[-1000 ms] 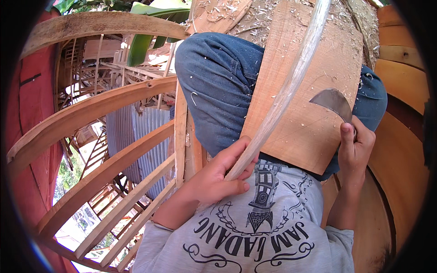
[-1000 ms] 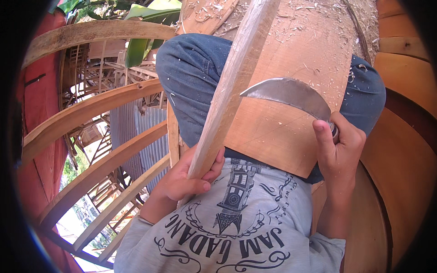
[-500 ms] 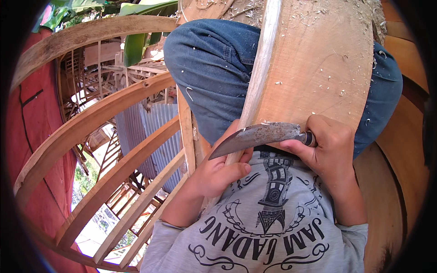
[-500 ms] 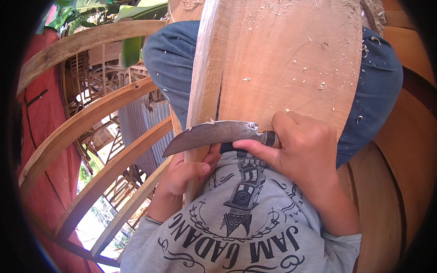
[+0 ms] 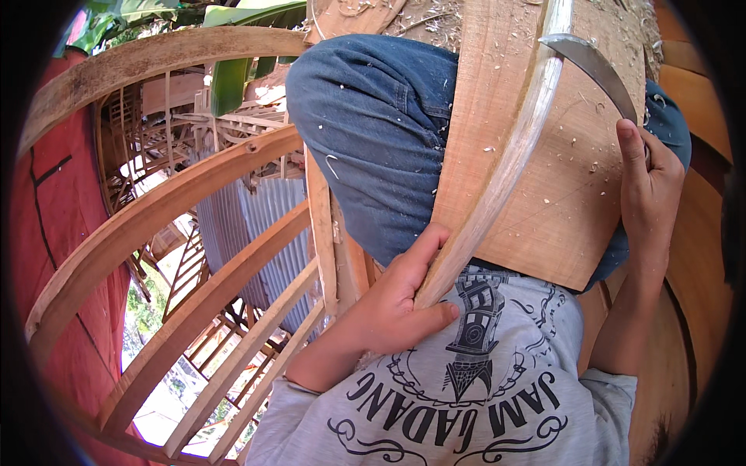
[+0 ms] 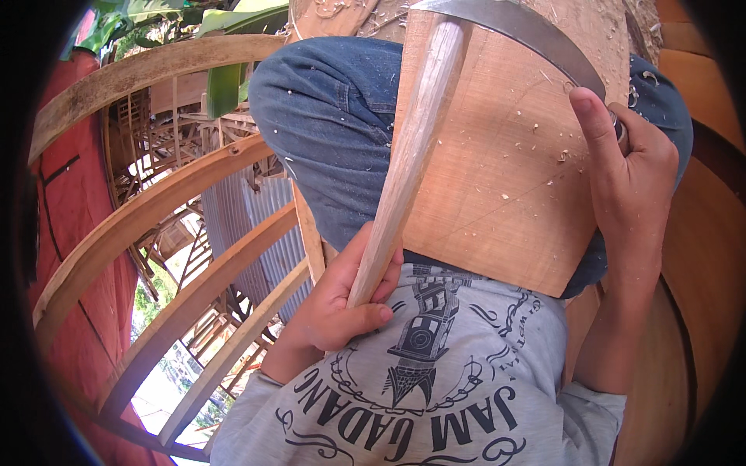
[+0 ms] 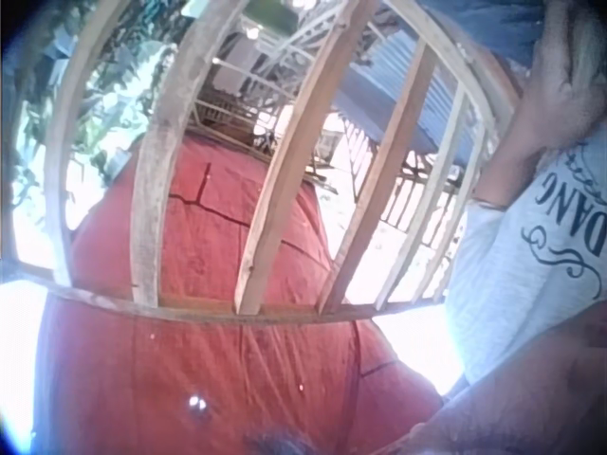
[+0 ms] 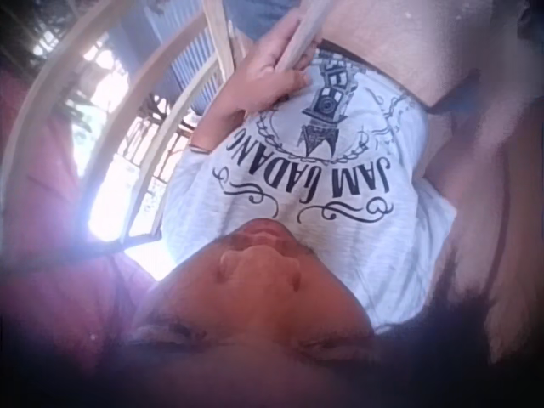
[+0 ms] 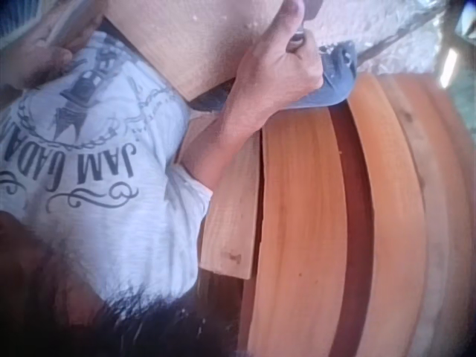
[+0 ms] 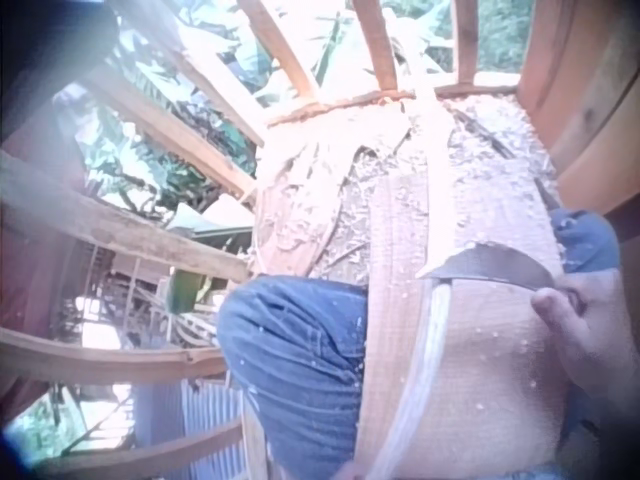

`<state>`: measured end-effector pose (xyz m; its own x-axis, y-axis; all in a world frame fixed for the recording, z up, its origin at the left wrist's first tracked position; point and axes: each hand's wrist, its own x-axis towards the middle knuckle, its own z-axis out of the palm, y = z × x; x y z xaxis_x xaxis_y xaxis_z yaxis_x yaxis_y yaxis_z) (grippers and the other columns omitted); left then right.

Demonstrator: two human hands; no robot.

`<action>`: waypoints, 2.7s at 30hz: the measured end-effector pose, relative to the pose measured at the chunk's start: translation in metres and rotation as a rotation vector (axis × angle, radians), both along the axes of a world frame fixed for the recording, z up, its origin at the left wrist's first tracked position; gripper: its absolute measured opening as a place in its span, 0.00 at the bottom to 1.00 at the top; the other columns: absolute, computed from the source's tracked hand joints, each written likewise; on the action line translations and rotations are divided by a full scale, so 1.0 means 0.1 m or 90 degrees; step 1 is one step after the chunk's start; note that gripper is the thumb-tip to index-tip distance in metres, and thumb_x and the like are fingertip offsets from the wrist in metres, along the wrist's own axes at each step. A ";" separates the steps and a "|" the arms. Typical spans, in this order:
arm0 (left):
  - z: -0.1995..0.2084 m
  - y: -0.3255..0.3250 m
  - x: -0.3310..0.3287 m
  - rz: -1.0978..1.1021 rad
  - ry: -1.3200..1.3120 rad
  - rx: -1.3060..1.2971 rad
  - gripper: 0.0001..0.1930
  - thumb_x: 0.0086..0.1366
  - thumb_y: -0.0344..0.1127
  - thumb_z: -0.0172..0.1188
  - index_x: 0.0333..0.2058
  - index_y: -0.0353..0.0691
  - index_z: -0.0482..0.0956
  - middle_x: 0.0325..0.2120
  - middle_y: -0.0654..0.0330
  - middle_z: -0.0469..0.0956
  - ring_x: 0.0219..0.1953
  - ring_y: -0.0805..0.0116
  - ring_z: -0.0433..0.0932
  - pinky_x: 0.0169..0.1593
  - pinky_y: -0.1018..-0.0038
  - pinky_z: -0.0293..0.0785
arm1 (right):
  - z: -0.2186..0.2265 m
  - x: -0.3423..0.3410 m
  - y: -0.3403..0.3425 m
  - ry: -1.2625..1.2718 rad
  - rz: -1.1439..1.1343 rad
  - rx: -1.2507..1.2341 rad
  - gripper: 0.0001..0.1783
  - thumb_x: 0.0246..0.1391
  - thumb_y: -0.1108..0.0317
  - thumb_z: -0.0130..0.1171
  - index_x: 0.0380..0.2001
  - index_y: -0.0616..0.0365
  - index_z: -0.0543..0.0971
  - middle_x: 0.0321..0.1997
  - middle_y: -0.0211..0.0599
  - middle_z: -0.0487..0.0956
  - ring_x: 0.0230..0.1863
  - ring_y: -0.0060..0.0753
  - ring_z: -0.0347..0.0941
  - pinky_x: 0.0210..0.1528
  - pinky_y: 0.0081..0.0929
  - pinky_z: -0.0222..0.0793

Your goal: The person sits cross-legged on a wooden floor and uses a curved knife to shave and shape a long, thin piece of wood. They hold the wood with their left hand and repeatedly scrape the blade along its length to remove thin layers of material.

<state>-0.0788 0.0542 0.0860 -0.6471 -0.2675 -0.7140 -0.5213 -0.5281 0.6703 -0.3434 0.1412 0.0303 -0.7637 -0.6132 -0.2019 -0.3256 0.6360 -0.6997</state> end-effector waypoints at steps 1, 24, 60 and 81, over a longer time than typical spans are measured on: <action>0.00 -0.01 -0.01 -0.003 0.000 -0.018 0.30 0.48 0.37 0.61 0.49 0.36 0.61 0.24 0.66 0.60 0.25 0.79 0.57 0.31 0.82 0.56 | 0.03 0.01 0.02 -0.006 0.043 -0.002 0.28 0.51 0.50 0.63 0.14 0.65 0.69 0.10 0.35 0.54 0.16 0.19 0.48 0.16 0.25 0.45; 0.18 -0.05 -0.07 -0.131 -0.061 -0.239 0.31 0.48 0.40 0.64 0.50 0.35 0.63 0.25 0.66 0.67 0.26 0.75 0.66 0.33 0.78 0.64 | -0.21 -0.35 0.01 0.022 -0.022 -0.056 0.37 0.54 0.40 0.56 0.11 0.62 0.60 0.11 0.23 0.51 0.17 0.18 0.45 0.18 0.25 0.42; -0.49 -0.63 0.24 -0.049 -0.058 -0.463 0.26 0.40 0.30 0.62 0.43 0.37 0.71 0.28 0.55 0.77 0.31 0.63 0.80 0.37 0.73 0.73 | 0.05 0.47 -0.43 0.180 0.298 0.061 0.32 0.36 0.41 0.69 0.10 0.56 0.66 0.08 0.35 0.65 0.10 0.34 0.64 0.14 0.28 0.58; -0.59 -0.65 0.27 0.004 -0.070 -0.371 0.27 0.38 0.30 0.60 0.43 0.35 0.68 0.29 0.62 0.71 0.31 0.75 0.68 0.38 0.77 0.66 | 0.00 0.29 -0.68 0.232 0.235 0.053 0.32 0.33 0.44 0.73 0.11 0.60 0.66 0.09 0.30 0.56 0.12 0.23 0.51 0.15 0.22 0.50</action>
<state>-0.0520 -0.0112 0.0265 -0.5742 -0.6392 -0.5116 -0.6027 -0.0930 0.7925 -0.3143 0.0735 0.0306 -0.5295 -0.8480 -0.0229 -0.7518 0.4816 -0.4505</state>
